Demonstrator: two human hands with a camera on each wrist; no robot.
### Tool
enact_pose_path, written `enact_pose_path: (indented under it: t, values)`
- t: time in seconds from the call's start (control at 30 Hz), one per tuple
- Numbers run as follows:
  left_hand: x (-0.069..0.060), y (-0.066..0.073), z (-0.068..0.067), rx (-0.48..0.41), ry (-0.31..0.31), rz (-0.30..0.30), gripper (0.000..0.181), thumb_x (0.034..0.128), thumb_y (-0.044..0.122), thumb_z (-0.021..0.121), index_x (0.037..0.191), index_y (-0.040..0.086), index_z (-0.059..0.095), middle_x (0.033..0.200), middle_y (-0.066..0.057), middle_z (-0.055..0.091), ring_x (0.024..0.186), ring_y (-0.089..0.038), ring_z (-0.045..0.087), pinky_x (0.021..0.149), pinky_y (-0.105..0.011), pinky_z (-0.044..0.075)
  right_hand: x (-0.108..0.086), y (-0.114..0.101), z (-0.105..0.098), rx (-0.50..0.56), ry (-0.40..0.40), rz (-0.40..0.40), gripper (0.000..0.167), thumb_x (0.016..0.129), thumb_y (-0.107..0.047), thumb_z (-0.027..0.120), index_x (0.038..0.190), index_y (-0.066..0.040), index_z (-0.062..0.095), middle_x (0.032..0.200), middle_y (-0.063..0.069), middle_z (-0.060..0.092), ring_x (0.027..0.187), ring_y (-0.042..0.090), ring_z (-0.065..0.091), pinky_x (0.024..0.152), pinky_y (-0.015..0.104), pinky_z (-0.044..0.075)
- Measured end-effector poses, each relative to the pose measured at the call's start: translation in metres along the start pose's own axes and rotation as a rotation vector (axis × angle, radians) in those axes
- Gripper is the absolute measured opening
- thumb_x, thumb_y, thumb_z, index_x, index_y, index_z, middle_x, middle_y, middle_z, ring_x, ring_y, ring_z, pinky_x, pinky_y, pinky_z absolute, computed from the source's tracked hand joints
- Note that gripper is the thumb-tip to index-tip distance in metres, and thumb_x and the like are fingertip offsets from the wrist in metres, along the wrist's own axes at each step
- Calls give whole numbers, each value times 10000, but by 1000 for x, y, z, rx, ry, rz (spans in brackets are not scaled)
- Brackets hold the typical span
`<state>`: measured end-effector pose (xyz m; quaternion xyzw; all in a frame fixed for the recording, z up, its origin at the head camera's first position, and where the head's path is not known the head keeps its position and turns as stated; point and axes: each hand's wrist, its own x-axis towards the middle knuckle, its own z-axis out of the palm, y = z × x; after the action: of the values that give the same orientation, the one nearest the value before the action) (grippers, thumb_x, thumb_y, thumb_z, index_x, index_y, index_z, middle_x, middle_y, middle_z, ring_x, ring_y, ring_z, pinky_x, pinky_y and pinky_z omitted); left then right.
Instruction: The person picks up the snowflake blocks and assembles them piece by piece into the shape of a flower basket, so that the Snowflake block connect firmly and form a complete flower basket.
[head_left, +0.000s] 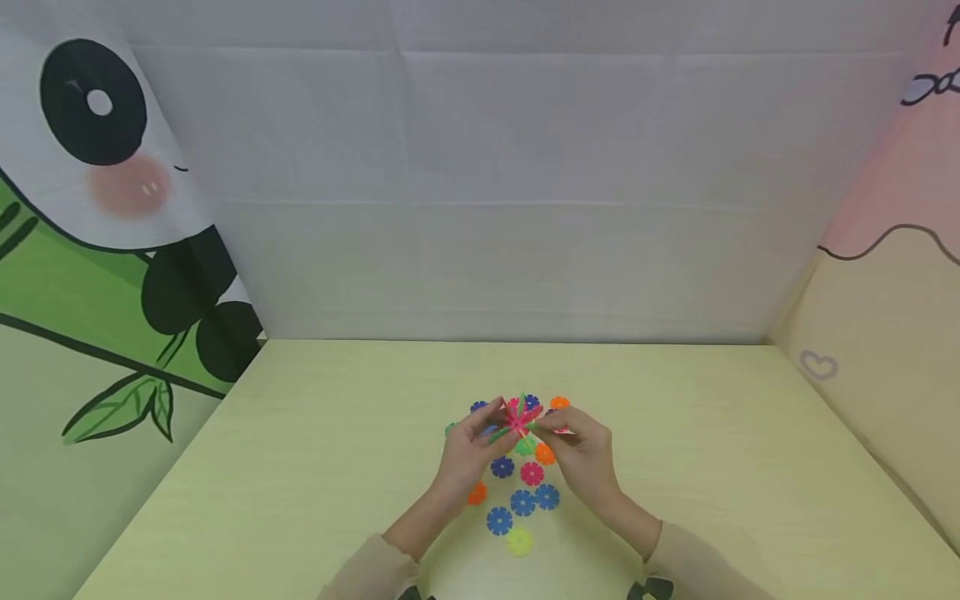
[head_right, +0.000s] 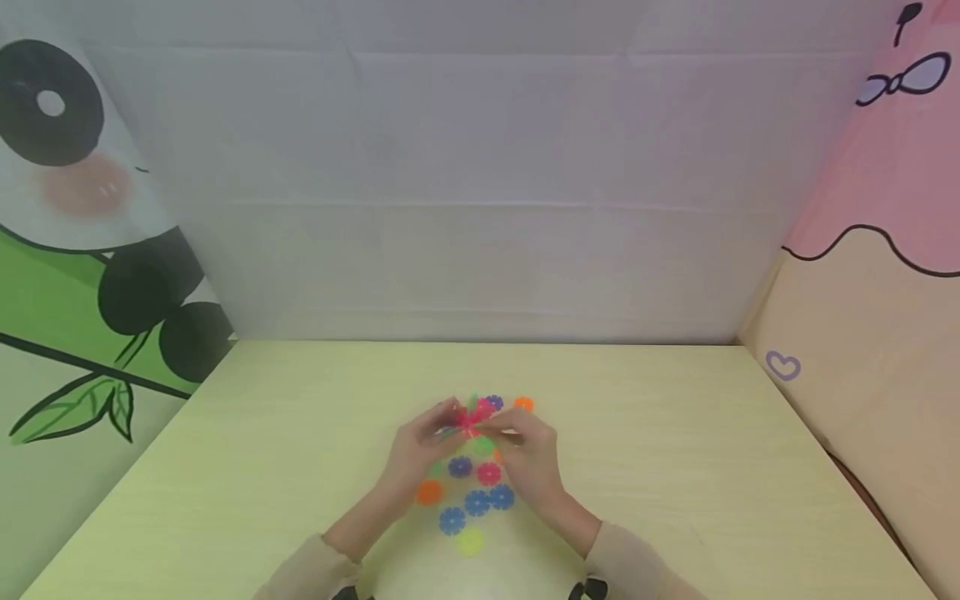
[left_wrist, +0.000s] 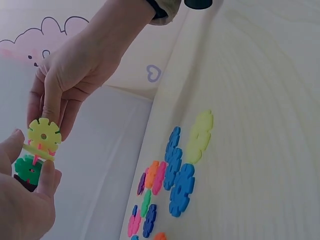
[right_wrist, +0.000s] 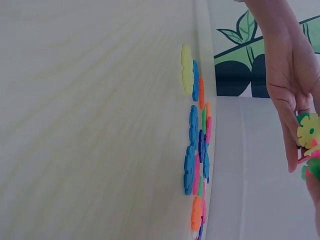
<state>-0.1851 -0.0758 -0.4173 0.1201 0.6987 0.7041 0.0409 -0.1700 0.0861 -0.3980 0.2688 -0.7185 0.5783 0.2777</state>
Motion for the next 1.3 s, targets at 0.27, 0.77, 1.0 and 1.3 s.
enact_pose_path:
  t: [0.27,0.77,1.0,1.3]
  values:
    - [3,-3,2,-21,-49,-1,673,836,235,652,1391,40,326,1239,-131,494,1129,-270,503,855,-280,486,0,5,-2,-7,-11,-58,158,692,190,650,783,63,627,742,148,626,712,225,627,631,238,542]
    - [11,-10,-36,-31,131,-141,489,843,176,641,1295,113,465,1182,-97,548,983,-187,575,839,-388,500,9,64,-32,-246,-633,237,259,772,-17,687,1021,9,623,976,119,627,848,245,597,684,235,525]
    - [5,-18,-46,44,101,-168,456,848,186,632,1269,79,489,1175,-99,562,1013,-202,556,790,-322,520,22,96,-31,-405,-830,306,334,730,-81,741,1045,-22,648,923,15,628,835,164,556,708,267,496]
    - [3,-16,-37,45,-39,-144,472,880,218,594,1298,56,448,1228,-153,529,1058,-234,556,803,-355,518,17,103,-26,-465,-862,319,207,723,-58,740,911,-71,655,823,-36,578,754,123,496,674,258,466]
